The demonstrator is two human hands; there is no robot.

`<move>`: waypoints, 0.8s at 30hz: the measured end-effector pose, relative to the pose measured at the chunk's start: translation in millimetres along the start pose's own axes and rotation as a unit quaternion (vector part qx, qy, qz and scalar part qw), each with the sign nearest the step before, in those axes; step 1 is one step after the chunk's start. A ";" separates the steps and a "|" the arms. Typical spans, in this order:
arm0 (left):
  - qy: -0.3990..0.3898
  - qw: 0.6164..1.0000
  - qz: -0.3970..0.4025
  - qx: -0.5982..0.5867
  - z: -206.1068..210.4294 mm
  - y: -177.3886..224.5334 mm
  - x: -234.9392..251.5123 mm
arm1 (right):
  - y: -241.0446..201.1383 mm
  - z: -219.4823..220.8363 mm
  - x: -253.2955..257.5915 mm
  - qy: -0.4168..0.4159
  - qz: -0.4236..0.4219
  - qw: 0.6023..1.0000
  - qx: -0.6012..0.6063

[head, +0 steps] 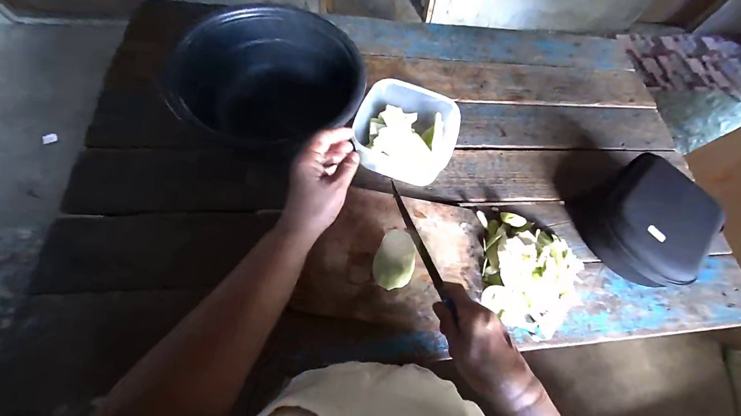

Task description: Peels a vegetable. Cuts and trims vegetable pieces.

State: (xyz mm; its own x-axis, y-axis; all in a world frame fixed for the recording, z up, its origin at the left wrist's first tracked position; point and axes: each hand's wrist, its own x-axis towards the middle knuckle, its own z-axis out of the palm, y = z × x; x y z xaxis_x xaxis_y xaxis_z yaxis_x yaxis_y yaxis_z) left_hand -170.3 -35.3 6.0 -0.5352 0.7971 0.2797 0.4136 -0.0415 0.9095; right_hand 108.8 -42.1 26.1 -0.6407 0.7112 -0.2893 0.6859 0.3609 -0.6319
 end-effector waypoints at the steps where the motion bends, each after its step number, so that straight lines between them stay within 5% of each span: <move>1: 0.022 1.000 0.011 -0.006 -3.6 1.0 -0.7 | -8.4 2.5 5.7 0.002 0.003 0.999 -0.038; 8: -0.009 0.981 0.160 0.111 24.0 17.6 0.6 | -35.3 6.5 19.8 -0.062 0.082 0.984 -0.145; 12: -0.127 0.953 0.199 0.189 48.9 25.3 6.6 | -34.7 9.2 17.9 -0.057 0.072 0.986 -0.140; 18: -0.390 0.874 0.116 0.265 64.3 17.4 15.9 | -42.6 0.3 23.2 -0.127 0.104 0.977 -0.137; 24: -0.472 0.835 0.005 0.283 55.3 36.4 16.1 | -39.1 -2.8 28.7 -0.155 0.105 0.977 -0.107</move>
State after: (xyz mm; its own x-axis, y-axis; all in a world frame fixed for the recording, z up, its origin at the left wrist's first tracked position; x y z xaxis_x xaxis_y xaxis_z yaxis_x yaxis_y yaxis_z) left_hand -123.2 9.3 26.6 0.1786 0.9290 -0.3240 0.8394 0.0279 0.5428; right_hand 64.5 -34.1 44.5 -0.5295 0.5786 -0.6204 0.8483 0.3686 -0.3802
